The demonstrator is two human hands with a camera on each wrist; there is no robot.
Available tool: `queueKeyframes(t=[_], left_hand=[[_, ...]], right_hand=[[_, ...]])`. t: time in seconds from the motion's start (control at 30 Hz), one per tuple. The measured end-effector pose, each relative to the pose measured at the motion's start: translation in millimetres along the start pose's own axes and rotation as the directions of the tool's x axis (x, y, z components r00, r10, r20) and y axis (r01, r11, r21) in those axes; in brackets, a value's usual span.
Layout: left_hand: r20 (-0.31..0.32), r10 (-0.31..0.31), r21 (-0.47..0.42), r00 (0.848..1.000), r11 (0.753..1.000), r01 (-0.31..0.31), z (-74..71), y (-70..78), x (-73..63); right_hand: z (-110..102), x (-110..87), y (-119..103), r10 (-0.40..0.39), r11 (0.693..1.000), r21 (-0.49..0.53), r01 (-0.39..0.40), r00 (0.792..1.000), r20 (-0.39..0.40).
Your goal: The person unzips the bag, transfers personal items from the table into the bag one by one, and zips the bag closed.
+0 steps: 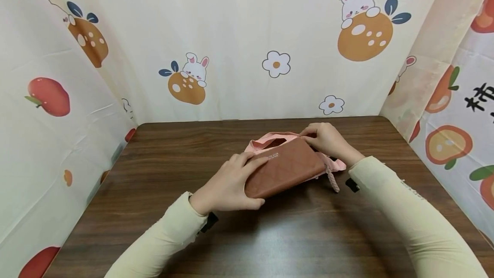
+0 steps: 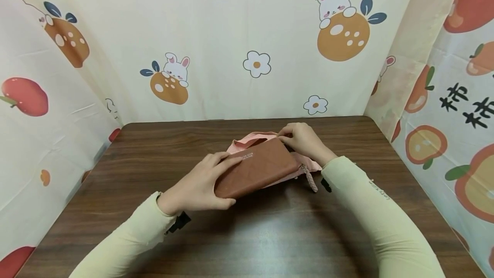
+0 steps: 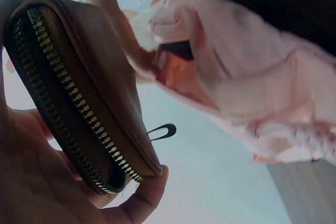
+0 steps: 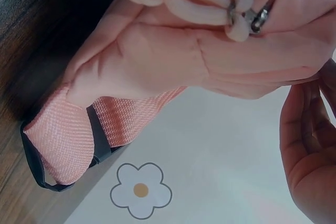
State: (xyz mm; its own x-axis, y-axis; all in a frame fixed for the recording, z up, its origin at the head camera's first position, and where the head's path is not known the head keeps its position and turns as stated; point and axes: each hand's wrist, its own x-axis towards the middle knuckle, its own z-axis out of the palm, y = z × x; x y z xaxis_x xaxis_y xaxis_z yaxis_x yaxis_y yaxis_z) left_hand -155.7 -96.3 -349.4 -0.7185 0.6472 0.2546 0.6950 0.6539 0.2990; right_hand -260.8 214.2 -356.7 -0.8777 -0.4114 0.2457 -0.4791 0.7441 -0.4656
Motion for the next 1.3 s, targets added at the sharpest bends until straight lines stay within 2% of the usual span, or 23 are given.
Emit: queueKeyframes(t=[0.17,0.43,0.67,0.87,1.0,1.3], left_hand=[[0.068,0.020,-0.026,0.997,0.999,-0.018,9.9,3.6,3.2],[0.071,0.031,-0.023,0.997,0.999,-0.030,25.6,3.8,16.3],[0.098,-0.048,-0.019,0.994,0.999,0.050,31.9,5.1,26.1],[0.113,-0.086,-0.001,0.990,0.996,0.087,32.3,7.4,27.2],[0.118,-0.114,-0.003,0.986,0.993,0.115,32.7,3.9,27.6],[0.119,-0.080,-0.019,0.990,0.996,0.083,39.8,0.1,35.7]], right_hand=[[-1.1,-0.5,-1.6,0.006,1.000,0.020,-0.006,1.000,0.014],[-0.7,-2.0,-0.8,0.000,1.000,0.001,0.000,1.000,0.001],[-0.7,-4.5,-2.1,-0.024,0.999,-0.021,0.024,1.000,-0.018],[-0.8,-5.6,-2.2,-0.057,0.997,-0.057,0.055,0.998,-0.022],[-0.6,-6.5,-2.9,-0.093,0.993,-0.072,0.091,0.995,-0.029],[2.2,-9.1,-3.3,-0.143,0.987,-0.072,0.141,0.989,-0.033]])
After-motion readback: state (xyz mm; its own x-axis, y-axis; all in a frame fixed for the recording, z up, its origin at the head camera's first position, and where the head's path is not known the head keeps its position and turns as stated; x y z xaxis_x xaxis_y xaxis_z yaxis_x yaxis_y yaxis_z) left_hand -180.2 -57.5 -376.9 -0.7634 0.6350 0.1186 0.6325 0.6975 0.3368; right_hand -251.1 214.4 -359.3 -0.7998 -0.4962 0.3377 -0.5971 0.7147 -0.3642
